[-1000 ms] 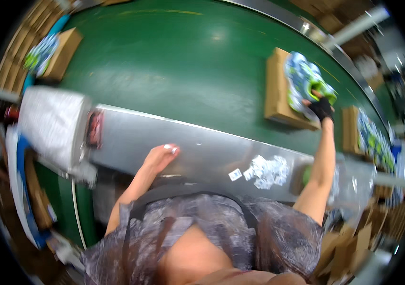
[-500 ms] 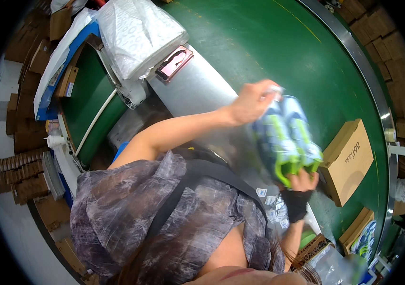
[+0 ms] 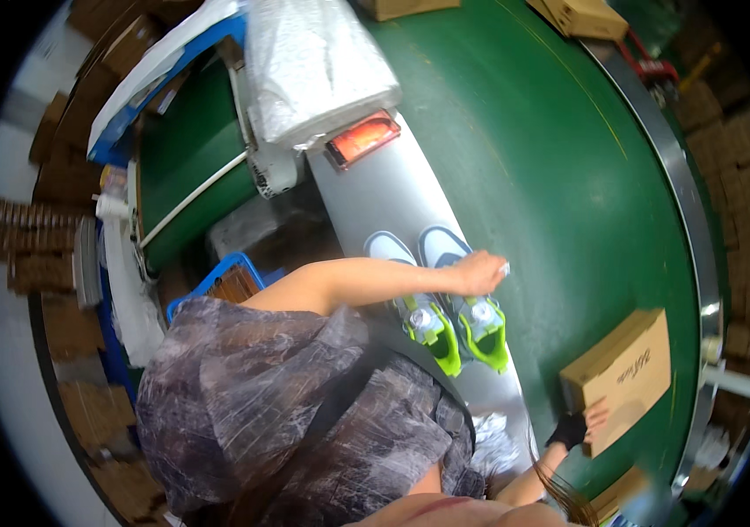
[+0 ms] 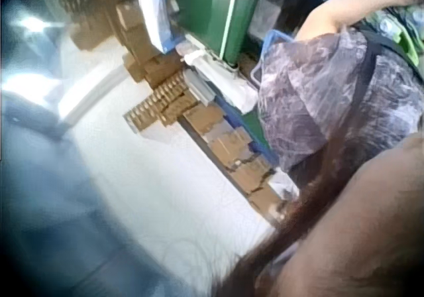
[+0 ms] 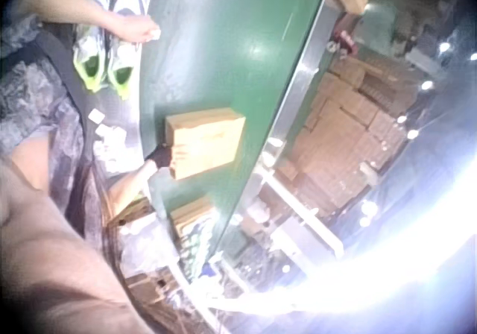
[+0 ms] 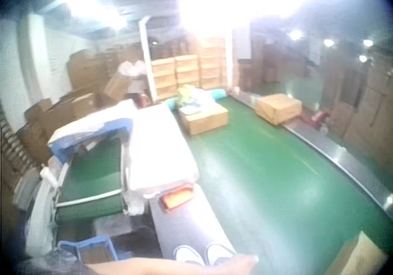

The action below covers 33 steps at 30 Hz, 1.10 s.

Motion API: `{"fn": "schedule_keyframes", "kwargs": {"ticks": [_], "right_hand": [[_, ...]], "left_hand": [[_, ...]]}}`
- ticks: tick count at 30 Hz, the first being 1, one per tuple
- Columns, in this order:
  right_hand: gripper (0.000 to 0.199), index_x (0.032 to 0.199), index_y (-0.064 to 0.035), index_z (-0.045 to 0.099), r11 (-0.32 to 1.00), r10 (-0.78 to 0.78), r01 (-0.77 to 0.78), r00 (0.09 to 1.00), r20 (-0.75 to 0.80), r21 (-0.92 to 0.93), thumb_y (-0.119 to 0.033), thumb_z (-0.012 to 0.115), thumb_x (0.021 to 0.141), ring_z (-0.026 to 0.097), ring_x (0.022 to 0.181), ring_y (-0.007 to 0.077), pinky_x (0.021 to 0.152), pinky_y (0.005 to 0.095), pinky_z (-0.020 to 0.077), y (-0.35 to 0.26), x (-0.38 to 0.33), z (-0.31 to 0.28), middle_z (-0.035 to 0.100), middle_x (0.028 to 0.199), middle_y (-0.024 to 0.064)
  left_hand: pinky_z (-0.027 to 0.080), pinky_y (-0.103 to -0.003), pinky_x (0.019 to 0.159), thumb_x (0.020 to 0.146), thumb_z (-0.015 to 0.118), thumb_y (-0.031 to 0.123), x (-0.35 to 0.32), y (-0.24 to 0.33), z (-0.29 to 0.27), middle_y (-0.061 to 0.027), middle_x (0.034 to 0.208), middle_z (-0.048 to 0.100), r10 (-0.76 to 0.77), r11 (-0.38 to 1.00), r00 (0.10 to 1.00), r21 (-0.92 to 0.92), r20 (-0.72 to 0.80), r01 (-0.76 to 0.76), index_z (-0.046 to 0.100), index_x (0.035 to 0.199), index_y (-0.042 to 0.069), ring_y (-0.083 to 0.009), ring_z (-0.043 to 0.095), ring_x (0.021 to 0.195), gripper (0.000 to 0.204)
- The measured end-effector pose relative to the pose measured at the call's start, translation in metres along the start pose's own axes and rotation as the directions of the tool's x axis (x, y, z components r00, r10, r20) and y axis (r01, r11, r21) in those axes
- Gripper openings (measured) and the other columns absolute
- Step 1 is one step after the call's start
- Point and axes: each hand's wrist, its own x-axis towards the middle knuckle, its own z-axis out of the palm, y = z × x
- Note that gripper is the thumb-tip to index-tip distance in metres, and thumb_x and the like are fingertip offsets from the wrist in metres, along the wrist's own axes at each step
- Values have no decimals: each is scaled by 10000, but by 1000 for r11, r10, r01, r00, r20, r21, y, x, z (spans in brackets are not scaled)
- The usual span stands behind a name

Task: The person places pairs of sneakers into cardboard boxes on a conveyor belt. They line the box with tissue paper, insert the shoes, fold the paper over, close the box, and move it down the line. This process is repeated for multiple pairs of shoes.

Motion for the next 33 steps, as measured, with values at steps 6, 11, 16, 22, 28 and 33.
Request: {"fn": "schedule_keyframes", "kwargs": {"ticks": [6, 11, 16, 22, 28, 33], "right_hand": [[674, 1298, -98, 377, 824, 95, 205, 869, -485, 528, -234, 619, 684, 356, 1222, 258, 945, 512, 288, -45, 2, 2, 410, 1303, 105], [535, 1222, -23, 411, -76, 295, 290, 921, -256, 954, -181, 605, 749, 509, 1040, 287, 864, 391, 413, -62, -60, -102, 498, 1179, 154], [541, 1165, -39, 448, -619, 304, 261, 949, -80, 741, -368, 626, 775, 543, 988, 255, 757, 368, 473, -51, -56, -122, 537, 1129, 129], [540, 1144, -43, 475, -721, 122, -91, 959, 255, 687, -420, 605, 779, 548, 970, 262, 749, 371, 480, -52, -52, -47, 546, 1110, 138], [668, 1151, -22, 488, -529, -690, -802, 597, 409, 278, -555, 561, 756, 580, 911, 281, 742, 382, 498, -45, -61, -13, 583, 1053, 145], [402, 1198, -10, 471, -99, -345, 224, 906, -245, 969, -142, 573, 832, 588, 932, 251, 834, 317, 452, -126, -96, -157, 600, 1019, 171]], "left_hand": [[459, -431, 640, 822, 467, 158, -2, -1, -3, -187, 716, 586, -40, 997, 999, -68, 19, 41, 524, 809, 13, -360, 578, 704, 156], [427, -407, 706, 844, 478, 154, 26, 81, -11, -135, 861, 576, 456, 844, 864, -204, -215, -496, 506, 877, 35, -303, 556, 848, 127], [366, -445, 824, 733, 562, 161, 46, 68, -8, -82, 1010, 548, 732, 657, 682, 275, -7, -702, 533, 897, 88, -255, 509, 985, 182], [301, -322, 870, 729, 561, 256, 72, -3, -35, -50, 775, 614, 544, 483, 704, 516, 456, -707, 614, 754, 112, -178, 516, 841, 155], [330, -399, 837, 768, 564, 384, 56, -24, -79, -87, 997, 563, 714, 667, 701, 305, 2, -680, 564, 976, 97, -222, 495, 962, 355], [397, -400, 869, 788, 569, 232, 24, -113, -219, -135, 1070, 535, 633, 741, 727, 480, -265, -470, 580, 932, 36, -303, 490, 1026, 243]]}}
